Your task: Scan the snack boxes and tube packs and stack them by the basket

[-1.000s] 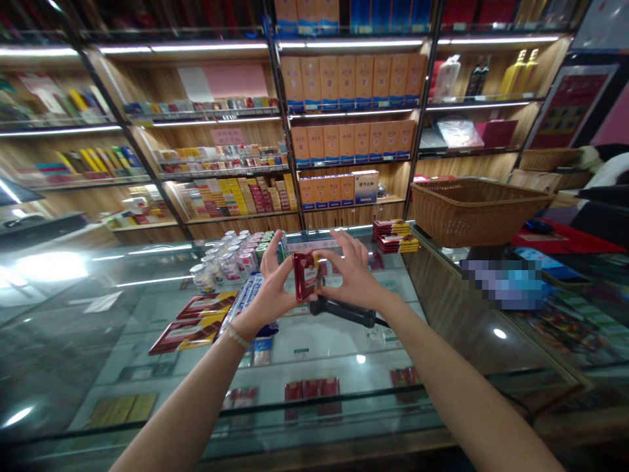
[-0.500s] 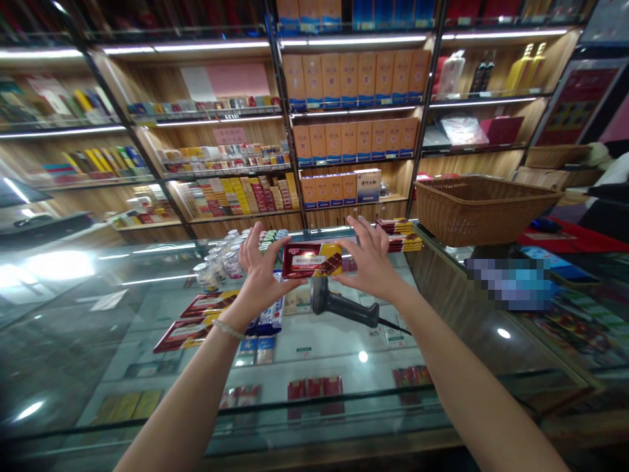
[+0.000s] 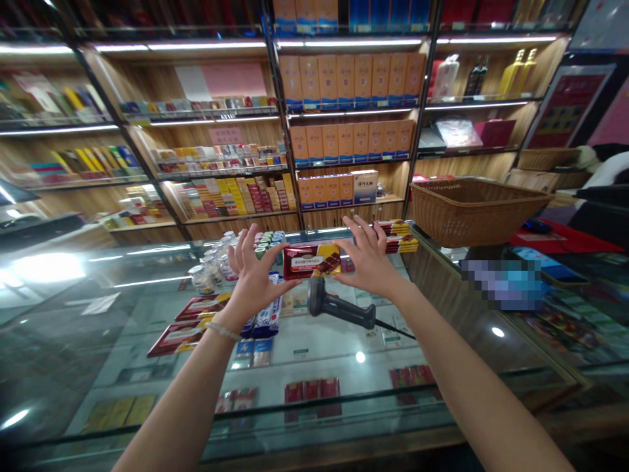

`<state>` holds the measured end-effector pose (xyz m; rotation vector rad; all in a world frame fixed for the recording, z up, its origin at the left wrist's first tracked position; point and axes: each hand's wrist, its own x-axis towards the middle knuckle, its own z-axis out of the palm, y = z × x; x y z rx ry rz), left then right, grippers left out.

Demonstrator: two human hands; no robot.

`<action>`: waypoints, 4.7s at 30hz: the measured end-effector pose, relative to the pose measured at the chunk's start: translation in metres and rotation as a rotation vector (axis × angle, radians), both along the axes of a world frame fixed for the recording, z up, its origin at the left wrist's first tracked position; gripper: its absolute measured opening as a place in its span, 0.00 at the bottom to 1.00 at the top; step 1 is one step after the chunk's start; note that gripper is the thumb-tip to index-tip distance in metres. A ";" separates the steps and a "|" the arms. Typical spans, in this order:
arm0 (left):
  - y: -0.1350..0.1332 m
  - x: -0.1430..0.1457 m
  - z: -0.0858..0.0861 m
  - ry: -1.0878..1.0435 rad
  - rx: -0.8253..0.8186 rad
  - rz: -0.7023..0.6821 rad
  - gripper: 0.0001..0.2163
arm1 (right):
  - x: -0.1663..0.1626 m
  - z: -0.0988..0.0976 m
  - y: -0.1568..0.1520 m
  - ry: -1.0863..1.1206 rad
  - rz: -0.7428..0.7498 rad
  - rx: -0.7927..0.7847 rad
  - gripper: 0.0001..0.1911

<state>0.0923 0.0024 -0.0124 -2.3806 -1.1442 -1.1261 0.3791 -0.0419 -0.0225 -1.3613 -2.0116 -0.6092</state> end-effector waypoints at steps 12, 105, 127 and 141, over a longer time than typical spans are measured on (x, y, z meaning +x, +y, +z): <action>-0.001 0.018 -0.011 -0.127 -0.076 0.001 0.32 | 0.021 -0.003 0.000 0.079 -0.089 0.039 0.25; 0.100 0.306 -0.059 0.080 -0.679 0.148 0.33 | 0.204 -0.095 0.072 0.013 -0.510 0.116 0.12; 0.077 0.308 -0.063 -0.105 -0.568 0.204 0.26 | 0.192 -0.094 0.063 -0.012 -0.495 0.084 0.18; 0.079 0.308 -0.064 -0.107 -0.592 0.200 0.25 | 0.194 -0.096 0.066 0.009 -0.494 0.040 0.21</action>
